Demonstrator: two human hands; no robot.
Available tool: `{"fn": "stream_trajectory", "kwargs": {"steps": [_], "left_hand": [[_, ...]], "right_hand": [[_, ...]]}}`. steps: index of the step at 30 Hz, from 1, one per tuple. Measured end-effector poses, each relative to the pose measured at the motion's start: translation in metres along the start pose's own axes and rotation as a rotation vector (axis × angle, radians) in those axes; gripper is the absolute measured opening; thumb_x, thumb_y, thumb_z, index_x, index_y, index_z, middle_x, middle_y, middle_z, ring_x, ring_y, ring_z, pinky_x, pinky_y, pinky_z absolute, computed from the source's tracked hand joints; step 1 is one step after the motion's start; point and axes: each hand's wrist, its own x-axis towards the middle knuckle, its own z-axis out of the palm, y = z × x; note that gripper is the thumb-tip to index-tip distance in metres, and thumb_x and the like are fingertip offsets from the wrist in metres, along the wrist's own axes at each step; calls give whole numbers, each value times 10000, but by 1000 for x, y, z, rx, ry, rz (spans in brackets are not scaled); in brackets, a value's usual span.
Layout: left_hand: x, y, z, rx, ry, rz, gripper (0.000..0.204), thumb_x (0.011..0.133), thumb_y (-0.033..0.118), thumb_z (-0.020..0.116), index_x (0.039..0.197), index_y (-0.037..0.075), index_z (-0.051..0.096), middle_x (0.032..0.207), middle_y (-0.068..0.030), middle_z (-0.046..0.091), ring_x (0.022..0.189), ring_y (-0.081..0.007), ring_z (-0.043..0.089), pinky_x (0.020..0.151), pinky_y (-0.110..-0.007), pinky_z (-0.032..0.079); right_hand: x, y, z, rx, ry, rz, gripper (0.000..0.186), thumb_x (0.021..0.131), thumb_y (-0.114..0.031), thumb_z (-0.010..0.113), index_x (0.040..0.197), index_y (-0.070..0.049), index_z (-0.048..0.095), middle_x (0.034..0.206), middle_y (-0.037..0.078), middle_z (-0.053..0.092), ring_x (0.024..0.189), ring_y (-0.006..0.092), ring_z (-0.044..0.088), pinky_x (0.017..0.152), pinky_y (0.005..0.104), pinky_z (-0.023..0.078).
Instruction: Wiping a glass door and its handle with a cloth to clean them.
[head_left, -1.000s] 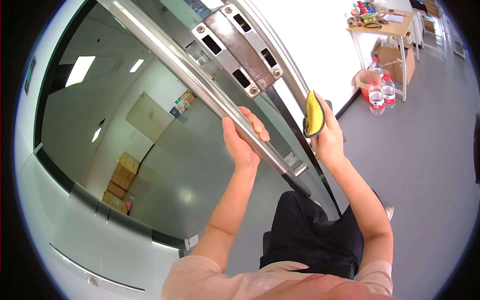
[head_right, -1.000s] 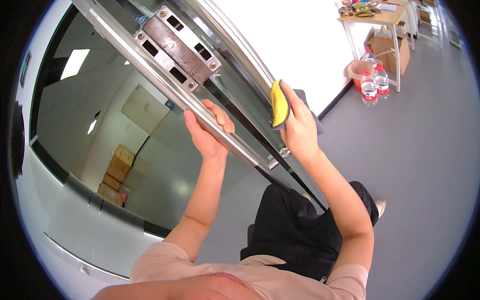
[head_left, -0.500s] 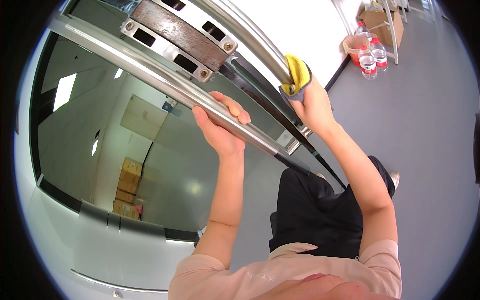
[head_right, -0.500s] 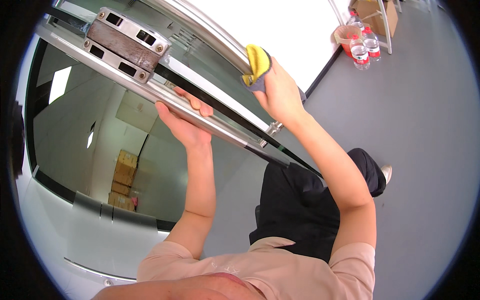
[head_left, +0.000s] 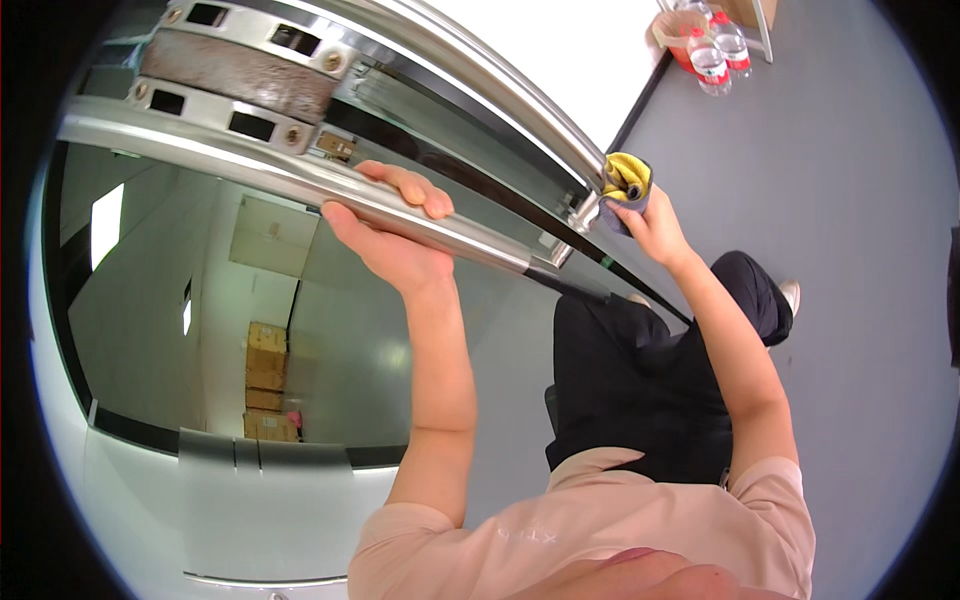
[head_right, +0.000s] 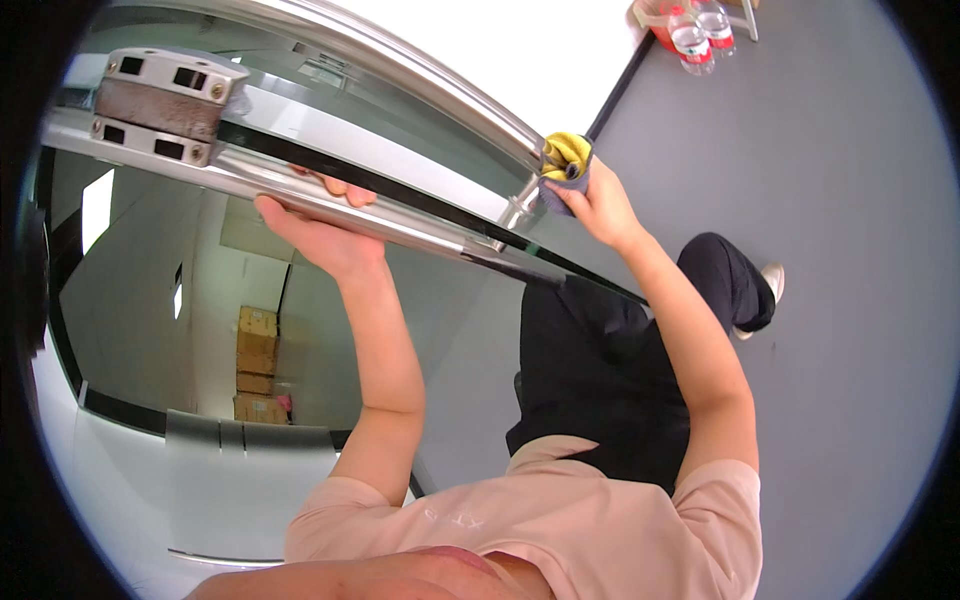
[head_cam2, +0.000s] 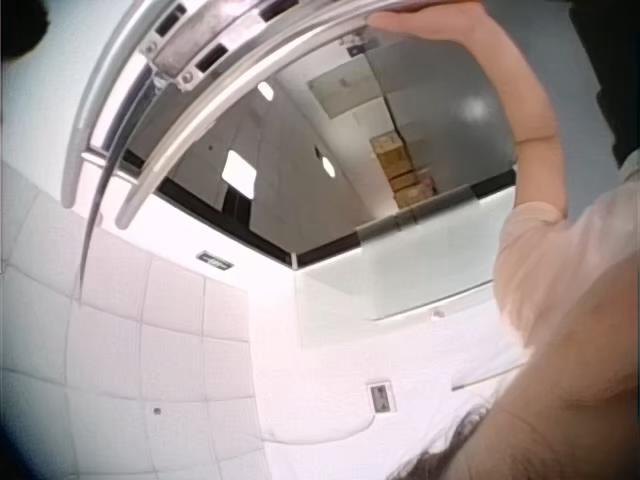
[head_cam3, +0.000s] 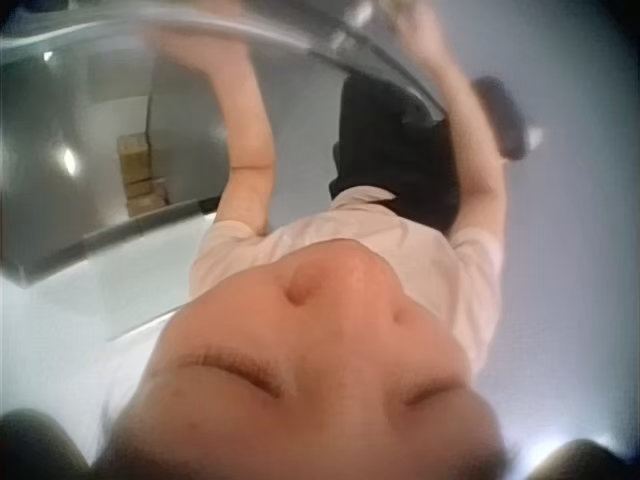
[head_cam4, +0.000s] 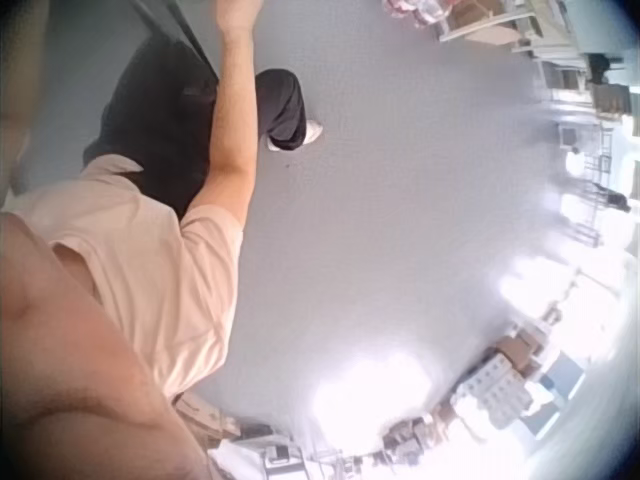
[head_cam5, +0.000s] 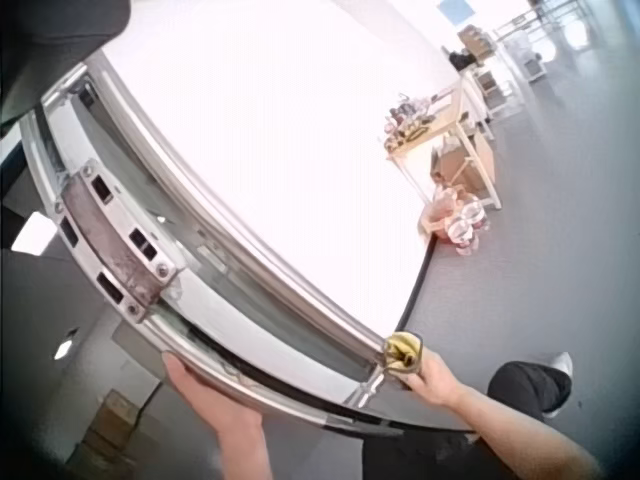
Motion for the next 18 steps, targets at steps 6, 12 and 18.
{"fn": "stream_trajectory", "kwargs": {"steps": [6, 12, 18], "left_hand": [[0, -5, 0, 54, 97, 16, 603, 847, 667, 303, 918, 99, 493, 579, -46, 480, 435, -165, 455, 391, -270, 371], [-2, -11, 8, 220, 272, 142, 549, 859, 635, 332, 1003, 122, 464, 751, -17, 487, 493, -98, 436, 385, -233, 399], [-7, -11, 10, 287, 136, 168, 699, 883, 599, 303, 1386, 116, 257, 1432, -69, 226, 1278, -233, 279, 1045, -374, 281]], "right_hand": [[-49, 35, -17, 93, 13, 286, 353, 851, -185, 594, 1137, 5, 511, 1013, 107, 601, 929, 202, 563, 844, 319, 429], [-81, -1, -48, 347, 171, 740, 382, 915, -349, 508, 1004, 12, 592, 846, 13, 606, 769, 74, 547, 703, 229, 435], [-100, -57, -44, 494, -269, 664, 442, 917, -367, 482, 1128, 19, 520, 956, 58, 560, 915, 142, 506, 829, 280, 407]]}}
